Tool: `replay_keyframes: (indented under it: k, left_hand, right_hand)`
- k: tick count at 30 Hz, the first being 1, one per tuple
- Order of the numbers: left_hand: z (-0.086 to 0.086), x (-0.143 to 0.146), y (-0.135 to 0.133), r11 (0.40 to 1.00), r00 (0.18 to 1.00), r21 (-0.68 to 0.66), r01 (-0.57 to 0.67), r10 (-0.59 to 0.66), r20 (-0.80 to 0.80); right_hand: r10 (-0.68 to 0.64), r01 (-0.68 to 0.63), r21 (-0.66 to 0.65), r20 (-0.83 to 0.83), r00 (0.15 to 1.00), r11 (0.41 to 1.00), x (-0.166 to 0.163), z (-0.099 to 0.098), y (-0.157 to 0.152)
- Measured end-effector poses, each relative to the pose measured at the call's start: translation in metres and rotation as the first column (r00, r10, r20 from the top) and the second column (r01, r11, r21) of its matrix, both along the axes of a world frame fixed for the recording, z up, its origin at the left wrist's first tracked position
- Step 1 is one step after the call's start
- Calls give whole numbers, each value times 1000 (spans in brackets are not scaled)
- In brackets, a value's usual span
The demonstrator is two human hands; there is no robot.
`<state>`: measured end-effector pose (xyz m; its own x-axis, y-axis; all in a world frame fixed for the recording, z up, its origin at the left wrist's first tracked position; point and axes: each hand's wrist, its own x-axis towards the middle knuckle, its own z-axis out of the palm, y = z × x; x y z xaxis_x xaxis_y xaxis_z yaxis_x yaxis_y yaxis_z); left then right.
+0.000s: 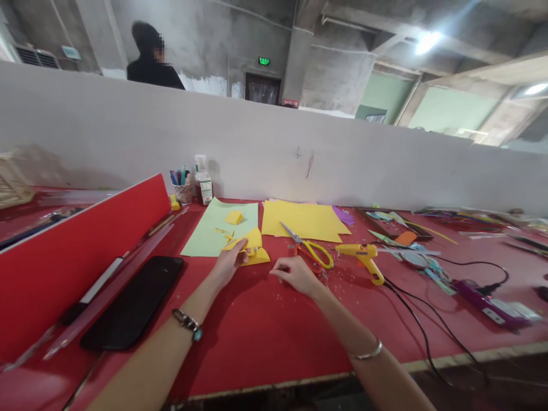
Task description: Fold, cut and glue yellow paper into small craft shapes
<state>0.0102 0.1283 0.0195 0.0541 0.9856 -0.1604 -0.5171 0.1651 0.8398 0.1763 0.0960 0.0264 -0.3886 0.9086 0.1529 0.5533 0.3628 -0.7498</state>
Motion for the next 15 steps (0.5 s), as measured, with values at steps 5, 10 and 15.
replay_keyframes:
  k: [5, 10, 15]
  left_hand:
    - [5, -1, -1, 998, 996, -69, 17, -11, 91]
    - [7, -6, -1, 997, 968, -68, 34, -16, 249]
    - [9, -10, -4, 997, 947, -61, 50, -28, 321]
  right_hand:
    - [-26, 24, -87, -22, 999, 996, -5, 3, 3]
    - [-23, 13, 96, 106, 994, 995, -8, 12, 8]
    - [-392, 280, 276, 595, 701, 919, 1, 25, 8]
